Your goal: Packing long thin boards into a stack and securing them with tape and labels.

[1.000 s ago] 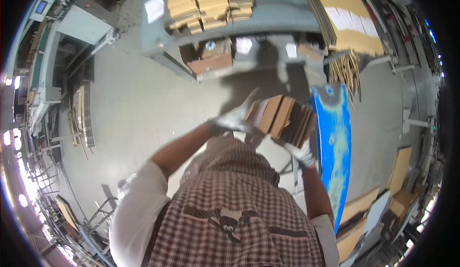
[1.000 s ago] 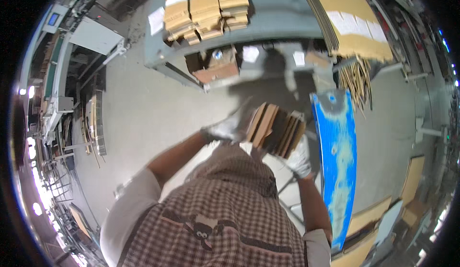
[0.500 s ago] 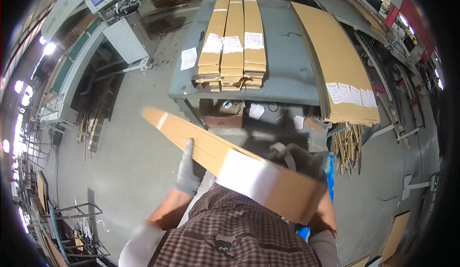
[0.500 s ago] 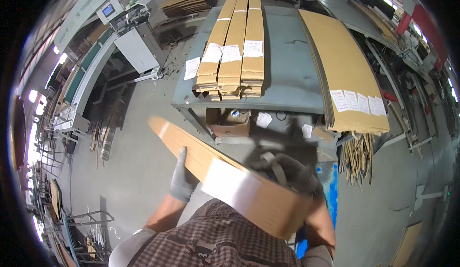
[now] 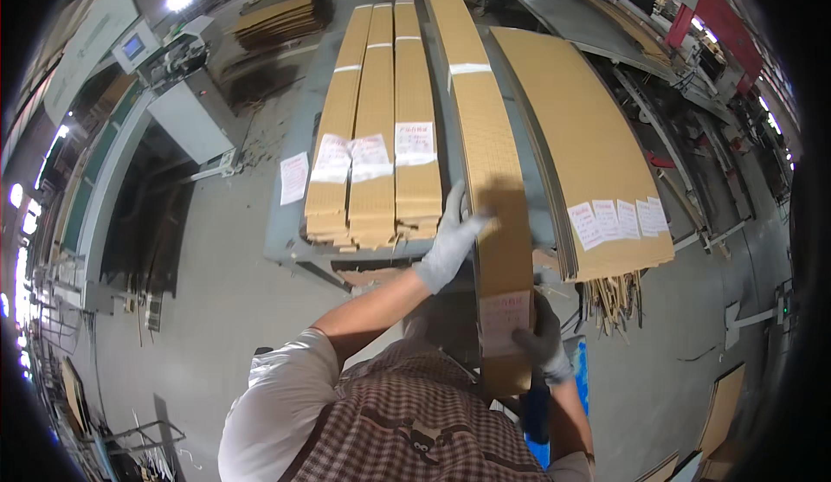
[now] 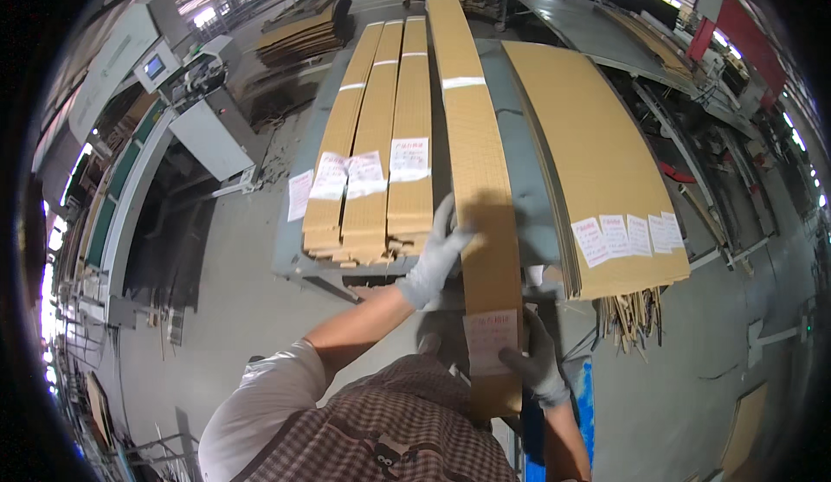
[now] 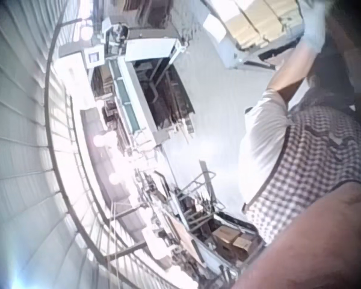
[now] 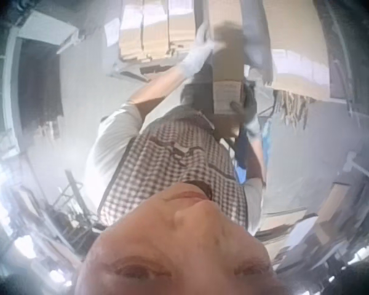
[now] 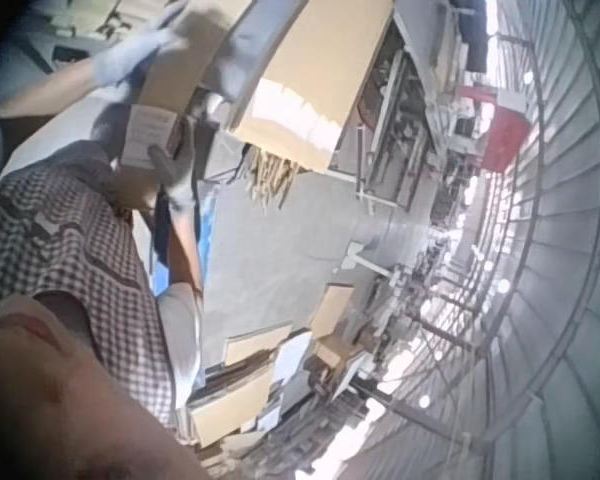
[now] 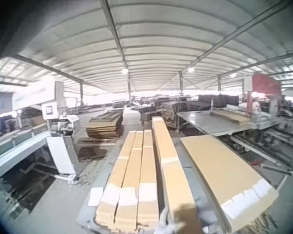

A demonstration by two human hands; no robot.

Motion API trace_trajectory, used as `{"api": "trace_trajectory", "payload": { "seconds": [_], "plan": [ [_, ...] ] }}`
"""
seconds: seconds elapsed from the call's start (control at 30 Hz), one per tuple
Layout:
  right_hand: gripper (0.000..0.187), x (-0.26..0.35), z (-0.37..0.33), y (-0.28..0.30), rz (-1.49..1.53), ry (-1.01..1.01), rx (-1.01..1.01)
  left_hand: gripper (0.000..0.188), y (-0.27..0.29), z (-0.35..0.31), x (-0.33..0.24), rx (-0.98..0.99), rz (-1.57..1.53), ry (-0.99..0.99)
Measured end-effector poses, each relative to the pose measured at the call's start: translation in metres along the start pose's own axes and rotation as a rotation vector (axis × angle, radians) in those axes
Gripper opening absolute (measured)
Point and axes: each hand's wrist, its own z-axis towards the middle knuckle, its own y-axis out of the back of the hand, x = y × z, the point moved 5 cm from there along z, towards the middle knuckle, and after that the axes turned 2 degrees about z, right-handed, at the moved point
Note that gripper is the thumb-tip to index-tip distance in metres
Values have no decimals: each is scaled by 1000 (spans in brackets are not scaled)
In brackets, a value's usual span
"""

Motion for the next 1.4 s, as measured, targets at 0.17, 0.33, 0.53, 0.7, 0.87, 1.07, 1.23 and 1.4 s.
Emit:
{"api": "trace_trajectory", "payload": {
  "seconds": [0.17, 0.33, 0.53, 0.7, 0.87, 1.07, 1.23, 1.4],
  "plan": [
    [69, -45, 120, 29, -2, -60, -7, 71, 26, -27, 27, 168, 461, -258],
    [58, -52, 235, 2, -62, -28, 90, 50, 95, -86, 75, 308, 561, 97],
    [37, -41, 306, -30, -245, -44, 264, 55, 104, -80, 88, 358, 728, 80],
    [41, -61, 214, 17, -610, -14, -30, 41, 67, -56, 106, 384, 585, 313],
    [49, -35, -13, 115, -713, 25, -485, 44, 17, -32, 164, 528, 471, 164],
    [46, -119, -217, 237, -825, -801, -315, 66, -46, 29, 286, 294, 236, 134],
    [61, -92, -194, 257, -731, -911, -70, 77, -75, 69, 302, 121, -164, 551],
    [34, -7, -33, 265, -1091, -78, -105, 111, -123, 77, 284, -285, 154, 591]
  ]
}}
